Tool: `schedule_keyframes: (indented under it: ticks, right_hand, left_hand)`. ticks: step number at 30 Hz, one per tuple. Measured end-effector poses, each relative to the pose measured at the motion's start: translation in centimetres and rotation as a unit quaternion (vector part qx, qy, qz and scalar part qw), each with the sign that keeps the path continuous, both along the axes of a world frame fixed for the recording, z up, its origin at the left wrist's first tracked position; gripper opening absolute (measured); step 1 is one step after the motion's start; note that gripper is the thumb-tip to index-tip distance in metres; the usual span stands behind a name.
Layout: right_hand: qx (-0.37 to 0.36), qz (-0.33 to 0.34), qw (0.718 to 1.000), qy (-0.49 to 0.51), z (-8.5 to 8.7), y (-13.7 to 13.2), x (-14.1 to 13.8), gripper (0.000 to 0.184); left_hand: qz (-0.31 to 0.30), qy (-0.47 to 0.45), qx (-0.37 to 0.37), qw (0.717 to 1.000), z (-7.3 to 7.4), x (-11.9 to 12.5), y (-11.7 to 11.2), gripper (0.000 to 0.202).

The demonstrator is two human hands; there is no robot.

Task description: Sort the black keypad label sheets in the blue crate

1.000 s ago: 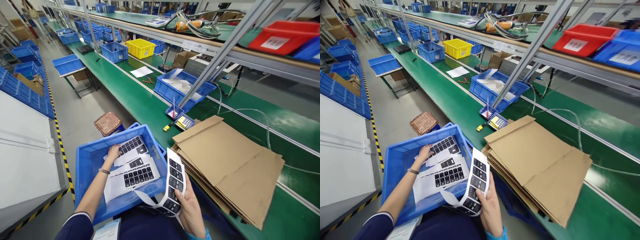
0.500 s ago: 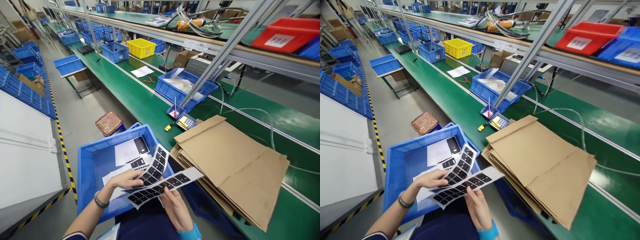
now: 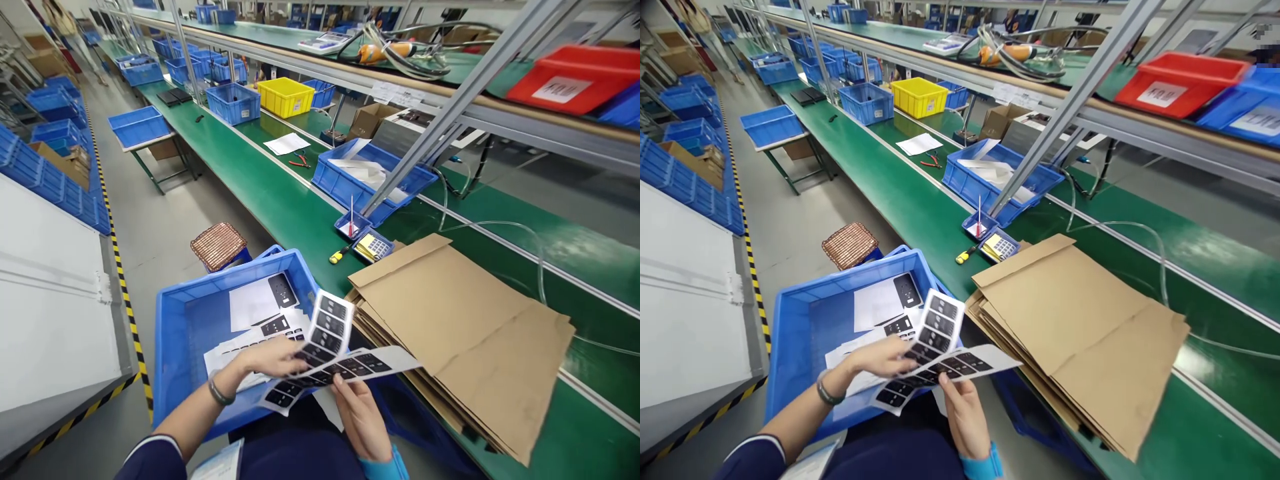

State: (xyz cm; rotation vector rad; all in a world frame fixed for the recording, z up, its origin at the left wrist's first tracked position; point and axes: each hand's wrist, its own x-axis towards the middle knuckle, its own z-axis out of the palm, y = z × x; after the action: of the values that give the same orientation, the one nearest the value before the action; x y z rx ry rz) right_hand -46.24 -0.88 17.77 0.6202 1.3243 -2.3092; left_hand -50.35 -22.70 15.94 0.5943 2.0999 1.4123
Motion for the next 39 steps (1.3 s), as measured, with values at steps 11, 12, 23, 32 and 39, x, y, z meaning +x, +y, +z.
schedule_keyframes:
  ticks: [11, 12, 23, 32, 39]
  right_hand:
    - [-0.04, -0.176, 0.984, 0.007, 0.8, 5.9, -0.8, 0.028]
    - [-0.053, -0.172, 0.984, 0.015, 0.9, 6.1, -0.6, 0.026]
    - [-0.083, -0.172, 0.981, 0.04, 0.8, 5.5, 0.2, 0.027]
    - [-0.091, -0.161, 0.982, 0.041, 0.5, 4.8, 0.3, 0.018]
    - [-0.132, -0.178, 0.975, -0.005, 0.6, 3.8, -0.1, 0.053]
  left_hand:
    - [0.265, 0.015, -0.378, 0.887, -8.9, -4.6, -10.3, 0.061]
    - [0.272, 0.011, -0.405, 0.873, -9.6, -4.7, -11.0, 0.063]
    - [0.267, 0.008, -0.494, 0.827, -10.3, -4.8, -12.1, 0.034]
    - [0.098, 0.038, -0.316, 0.943, -5.9, 0.8, -8.9, 0.026]
    - [0.056, -0.016, -0.262, 0.963, -6.9, 0.1, -10.2, 0.024]
